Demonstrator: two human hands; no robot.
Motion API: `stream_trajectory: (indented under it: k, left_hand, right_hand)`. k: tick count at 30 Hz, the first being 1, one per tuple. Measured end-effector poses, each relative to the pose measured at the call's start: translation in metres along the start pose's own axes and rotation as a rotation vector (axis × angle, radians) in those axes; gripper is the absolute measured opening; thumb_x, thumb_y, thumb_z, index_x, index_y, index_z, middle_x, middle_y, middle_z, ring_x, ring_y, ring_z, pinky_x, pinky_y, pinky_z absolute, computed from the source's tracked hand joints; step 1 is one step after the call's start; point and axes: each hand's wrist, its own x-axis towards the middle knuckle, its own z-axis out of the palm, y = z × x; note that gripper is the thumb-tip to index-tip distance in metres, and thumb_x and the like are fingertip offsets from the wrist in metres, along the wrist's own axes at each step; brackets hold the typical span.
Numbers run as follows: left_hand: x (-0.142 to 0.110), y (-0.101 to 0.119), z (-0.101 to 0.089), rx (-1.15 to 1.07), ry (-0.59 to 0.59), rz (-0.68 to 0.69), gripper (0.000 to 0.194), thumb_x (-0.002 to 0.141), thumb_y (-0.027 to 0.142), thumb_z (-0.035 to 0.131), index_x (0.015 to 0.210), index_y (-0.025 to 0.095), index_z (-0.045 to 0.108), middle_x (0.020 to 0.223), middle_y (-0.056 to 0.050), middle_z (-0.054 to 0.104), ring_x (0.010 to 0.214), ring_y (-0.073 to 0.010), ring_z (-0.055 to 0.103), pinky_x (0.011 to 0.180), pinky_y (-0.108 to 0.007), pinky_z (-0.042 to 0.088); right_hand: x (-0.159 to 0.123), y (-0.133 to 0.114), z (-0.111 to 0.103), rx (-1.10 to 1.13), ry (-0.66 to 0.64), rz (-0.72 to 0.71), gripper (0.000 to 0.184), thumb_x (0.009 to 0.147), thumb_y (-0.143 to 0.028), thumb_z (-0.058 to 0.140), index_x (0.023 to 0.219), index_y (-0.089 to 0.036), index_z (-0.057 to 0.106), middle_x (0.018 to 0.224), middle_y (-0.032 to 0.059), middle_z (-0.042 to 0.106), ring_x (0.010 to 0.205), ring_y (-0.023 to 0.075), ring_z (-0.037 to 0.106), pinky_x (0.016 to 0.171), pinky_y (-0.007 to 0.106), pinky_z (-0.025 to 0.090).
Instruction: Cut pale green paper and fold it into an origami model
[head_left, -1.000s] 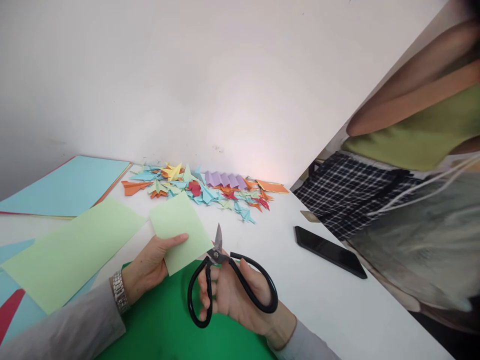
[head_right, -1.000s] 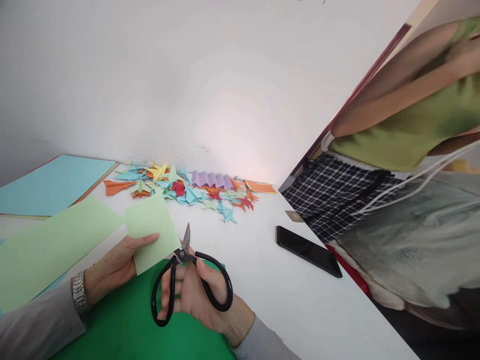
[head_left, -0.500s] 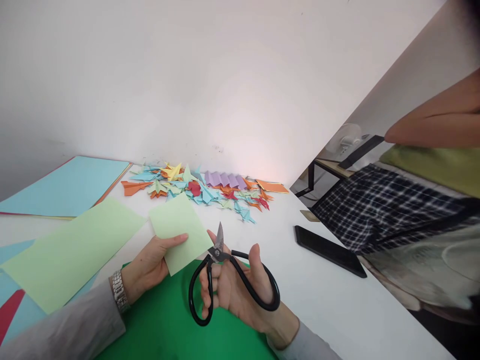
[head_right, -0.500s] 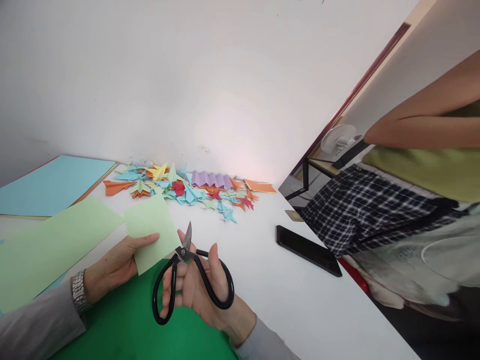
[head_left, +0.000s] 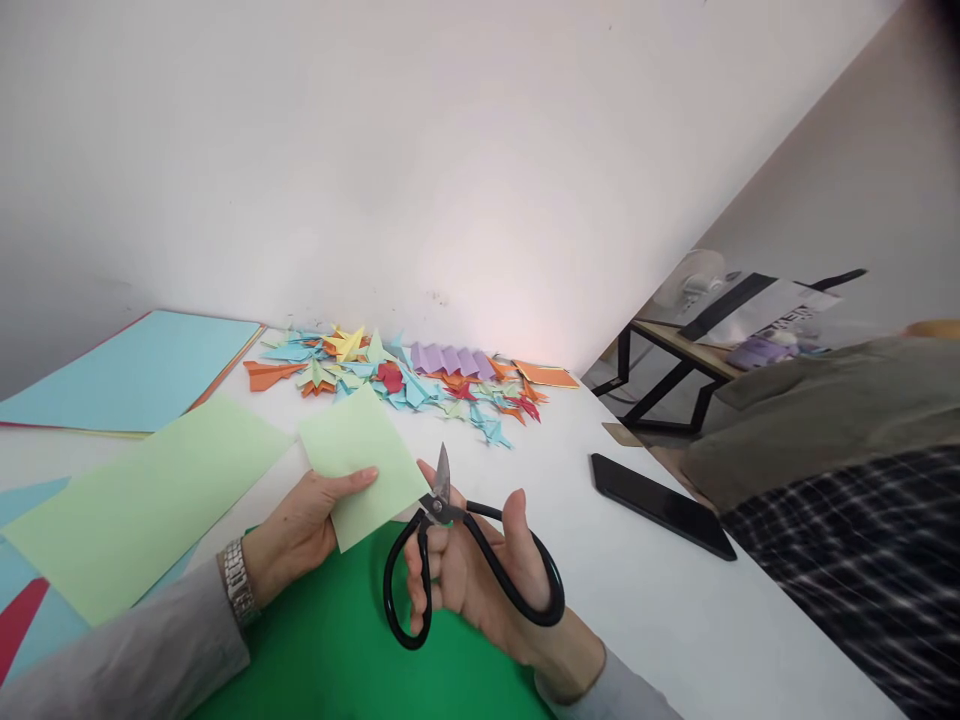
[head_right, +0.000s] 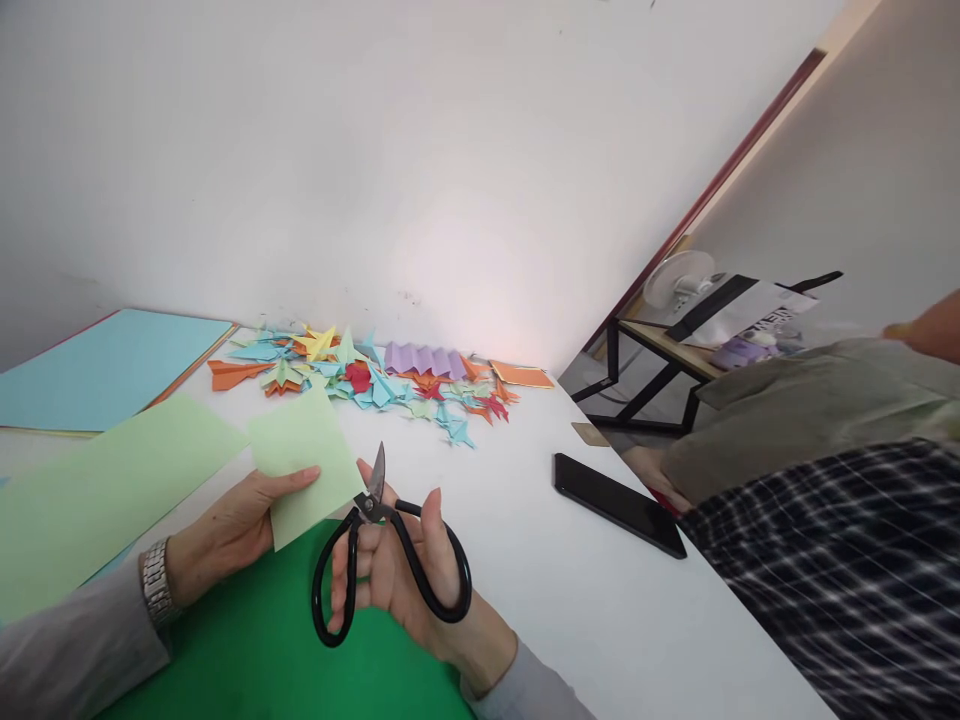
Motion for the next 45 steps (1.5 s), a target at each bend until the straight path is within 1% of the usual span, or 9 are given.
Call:
stream_trajectory:
  k: [7,16,19,24,28,31,35,40,45]
  left_hand:
    - [0.001,0.001,-0.002,0.011,-0.020,0.007,0.043,0.072,0.008,0.069,0.114,0.013,0.059,0.103,-0.013,0.071,0.093,-0.0307,0.067,0.078,-0.041,0.058]
    - [-0.001,0.009,-0.001,0.005,-0.011,0.046,0.048,0.070,0.008,0.071,0.116,0.015,0.059,0.102,-0.011,0.071,0.091,-0.0292,0.068,0.077,-0.039,0.058]
    - [-0.003,0.010,-0.001,0.033,-0.015,0.059,0.048,0.068,0.008,0.072,0.115,0.015,0.060,0.102,-0.011,0.071,0.092,-0.0298,0.068,0.077,-0.038,0.057]
    - [-0.004,0.011,-0.002,0.080,-0.143,0.046,0.046,0.068,0.014,0.074,0.112,0.014,0.063,0.107,-0.014,0.069,0.098,-0.0330,0.065,0.082,-0.041,0.054]
    - [-0.006,0.009,-0.002,0.115,-0.187,0.037,0.045,0.067,0.018,0.074,0.111,0.015,0.064,0.109,-0.012,0.069,0.103,-0.0340,0.062,0.086,-0.042,0.052]
    - [-0.006,0.008,-0.003,0.143,-0.201,0.034,0.047,0.067,0.020,0.075,0.112,0.015,0.064,0.108,-0.012,0.069,0.103,-0.0344,0.062,0.086,-0.042,0.051]
    - [-0.006,0.007,-0.001,0.140,-0.174,0.017,0.052,0.064,0.019,0.077,0.114,0.014,0.062,0.107,-0.013,0.070,0.100,-0.0346,0.063,0.085,-0.043,0.052]
    - [-0.012,0.009,0.006,0.138,-0.078,0.000,0.044,0.066,0.014,0.074,0.109,0.017,0.065,0.105,-0.011,0.071,0.096,-0.0332,0.066,0.079,-0.041,0.056]
    - [-0.015,0.009,0.011,0.111,-0.008,-0.016,0.043,0.067,0.013,0.072,0.109,0.016,0.065,0.106,-0.011,0.070,0.096,-0.0331,0.066,0.078,-0.040,0.057]
  right_hand:
    - [0.001,0.000,0.000,-0.021,-0.008,-0.009,0.089,0.071,-0.082,0.027,0.143,-0.029,0.022,0.082,0.0092,0.064,0.064,0.0231,0.060,0.058,0.040,0.046]
    - [0.000,-0.004,0.002,0.014,-0.014,-0.025,0.085,0.075,-0.080,0.021,0.143,-0.028,0.024,0.083,0.0093,0.064,0.065,0.0230,0.060,0.059,0.040,0.046]
    - [-0.002,-0.006,0.001,0.012,-0.037,0.025,0.085,0.075,-0.080,0.021,0.143,-0.028,0.021,0.081,0.0082,0.063,0.064,0.0218,0.059,0.059,0.039,0.046]
    - [-0.003,-0.012,0.002,-0.004,-0.058,0.129,0.086,0.074,-0.081,0.017,0.141,-0.028,0.022,0.078,0.0056,0.061,0.060,0.0190,0.058,0.058,0.037,0.047]
    - [-0.003,-0.015,0.001,-0.015,-0.044,0.203,0.083,0.074,-0.081,0.015,0.137,-0.028,0.026,0.076,0.0044,0.061,0.058,0.0176,0.057,0.058,0.036,0.047]
    - [-0.003,-0.017,0.000,-0.032,-0.032,0.252,0.079,0.075,-0.081,0.015,0.132,-0.029,0.030,0.076,0.0040,0.061,0.059,0.0178,0.058,0.058,0.036,0.047]
    - [-0.002,-0.017,0.000,-0.046,-0.018,0.259,0.079,0.074,-0.082,0.015,0.130,-0.029,0.032,0.076,0.0038,0.062,0.058,0.0179,0.058,0.057,0.036,0.047]
    - [-0.001,-0.015,0.004,-0.058,-0.003,0.169,0.086,0.071,-0.084,0.013,0.133,-0.027,0.032,0.075,0.0049,0.063,0.055,0.0186,0.057,0.056,0.038,0.047]
    - [-0.001,-0.013,0.005,-0.064,0.039,0.120,0.090,0.069,-0.085,0.018,0.135,-0.026,0.032,0.078,0.0063,0.064,0.057,0.0203,0.059,0.057,0.039,0.047]
